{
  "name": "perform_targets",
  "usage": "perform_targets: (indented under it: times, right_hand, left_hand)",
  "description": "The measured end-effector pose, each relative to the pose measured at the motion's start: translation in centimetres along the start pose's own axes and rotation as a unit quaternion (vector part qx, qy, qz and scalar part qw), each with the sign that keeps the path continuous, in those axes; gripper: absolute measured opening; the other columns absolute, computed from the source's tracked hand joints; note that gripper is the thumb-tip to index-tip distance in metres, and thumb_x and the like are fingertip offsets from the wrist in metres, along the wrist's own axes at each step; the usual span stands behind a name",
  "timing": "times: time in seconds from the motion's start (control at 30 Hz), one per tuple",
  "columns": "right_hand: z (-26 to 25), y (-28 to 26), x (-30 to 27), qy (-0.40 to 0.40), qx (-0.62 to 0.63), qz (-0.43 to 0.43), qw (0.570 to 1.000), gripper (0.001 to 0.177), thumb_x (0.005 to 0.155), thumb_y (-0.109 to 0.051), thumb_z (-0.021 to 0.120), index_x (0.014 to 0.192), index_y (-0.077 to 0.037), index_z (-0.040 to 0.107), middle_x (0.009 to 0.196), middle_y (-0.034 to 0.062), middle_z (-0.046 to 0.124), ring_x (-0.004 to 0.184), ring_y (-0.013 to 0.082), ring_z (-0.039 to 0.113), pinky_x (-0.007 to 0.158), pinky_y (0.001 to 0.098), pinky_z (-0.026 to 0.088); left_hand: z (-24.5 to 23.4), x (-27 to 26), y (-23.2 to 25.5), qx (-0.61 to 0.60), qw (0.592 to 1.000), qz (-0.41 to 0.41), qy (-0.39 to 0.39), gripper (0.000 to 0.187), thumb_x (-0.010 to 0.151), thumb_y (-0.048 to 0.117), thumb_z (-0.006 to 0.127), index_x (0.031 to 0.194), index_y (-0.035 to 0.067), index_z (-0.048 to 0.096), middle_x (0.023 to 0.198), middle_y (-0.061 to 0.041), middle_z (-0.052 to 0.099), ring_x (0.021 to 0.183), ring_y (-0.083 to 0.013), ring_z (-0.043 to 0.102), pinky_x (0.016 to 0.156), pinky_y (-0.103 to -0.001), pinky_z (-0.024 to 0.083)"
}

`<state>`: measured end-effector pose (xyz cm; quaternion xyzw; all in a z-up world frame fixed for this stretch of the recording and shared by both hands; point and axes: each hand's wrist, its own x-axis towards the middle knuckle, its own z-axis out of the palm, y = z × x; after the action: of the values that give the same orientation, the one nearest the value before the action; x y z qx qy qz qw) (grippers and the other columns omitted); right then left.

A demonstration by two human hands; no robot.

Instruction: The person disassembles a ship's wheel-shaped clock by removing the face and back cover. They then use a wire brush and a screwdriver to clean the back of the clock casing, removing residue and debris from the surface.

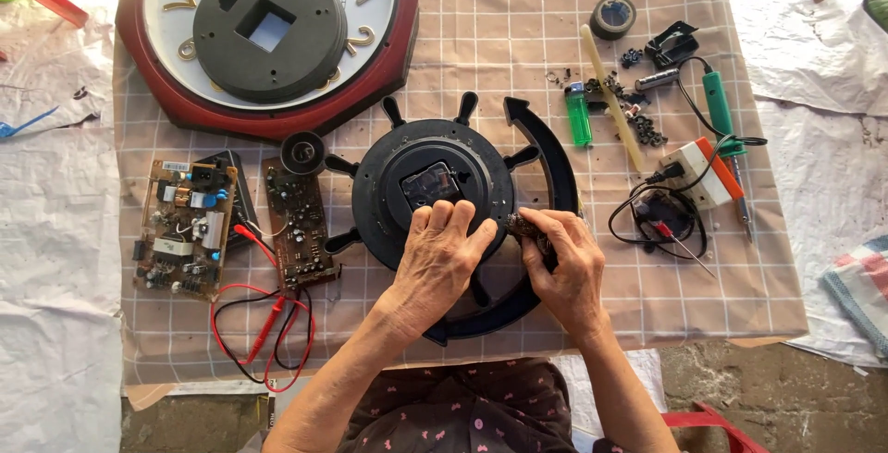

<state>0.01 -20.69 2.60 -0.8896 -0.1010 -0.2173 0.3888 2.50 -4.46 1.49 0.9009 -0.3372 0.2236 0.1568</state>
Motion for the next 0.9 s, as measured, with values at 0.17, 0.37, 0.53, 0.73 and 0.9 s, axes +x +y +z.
perform_targets:
  times: [0.17,0.37,0.53,0.73,0.9]
  right_hand:
    - [0.0,0.1,-0.1,0.004,0.005,0.005,1.000,0.031,0.073,-0.006,0.063,0.104,-0.013,0.063,0.086,0.0074,0.059,0.078,0.0259,0.059,0.072,0.0349,0.046]
    - [-0.6,0.1,0.5,-0.002,0.033,0.030,0.999,0.031,0.072,-0.005,0.065,0.102,-0.011,0.063,0.087,0.0084,0.062,0.078,0.0267,0.061,0.070,0.0341,0.047]
    - [-0.1,-0.5,3.6,-0.020,0.008,0.003,1.000,0.029,0.072,-0.006,0.067,0.100,-0.011,0.062,0.087,0.0080,0.063,0.078,0.0271,0.061,0.069,0.0342,0.047]
    - [3.1,-3.3,8.5,-0.086,0.034,-0.049,0.995,0.024,0.070,-0.011,0.071,0.092,-0.016,0.064,0.083,-0.0003,0.064,0.077,0.0223,0.063,0.068,0.0298,0.048]
    - [7.1,-0.4,11.3,-0.121,-0.020,-0.082,0.989,0.018,0.071,-0.008,0.067,0.087,-0.009,0.061,0.078,0.0108,0.061,0.072,0.0337,0.060,0.064,0.0419,0.047]
  left_hand:
    - [-1.5,0.6,0.6,0.026,1.000,0.004,0.014,0.027,0.065,-0.001,0.061,0.087,0.011,0.051,0.081,-0.007,0.040,0.075,-0.0227,0.042,0.069,-0.032,0.034]
    - [-2.0,-2.2,1.0,0.025,0.998,-0.041,0.049,0.043,0.076,0.004,0.055,0.119,0.009,0.051,0.103,-0.016,0.051,0.100,-0.0305,0.051,0.090,-0.041,0.036]
    - [-1.9,-3.1,0.3,0.050,0.990,-0.105,0.086,0.038,0.083,0.016,0.052,0.119,0.003,0.051,0.114,-0.022,0.050,0.108,-0.0366,0.048,0.094,-0.044,0.035]
    - [-2.2,-2.9,-0.5,0.036,0.988,-0.120,0.086,0.035,0.085,0.023,0.051,0.115,0.005,0.052,0.120,-0.021,0.047,0.109,-0.0377,0.046,0.091,-0.043,0.036]
    - [-1.8,-3.2,-1.1,0.037,0.991,-0.115,0.064,0.035,0.078,0.023,0.057,0.109,0.010,0.053,0.125,-0.017,0.046,0.108,-0.0372,0.047,0.089,-0.043,0.036]
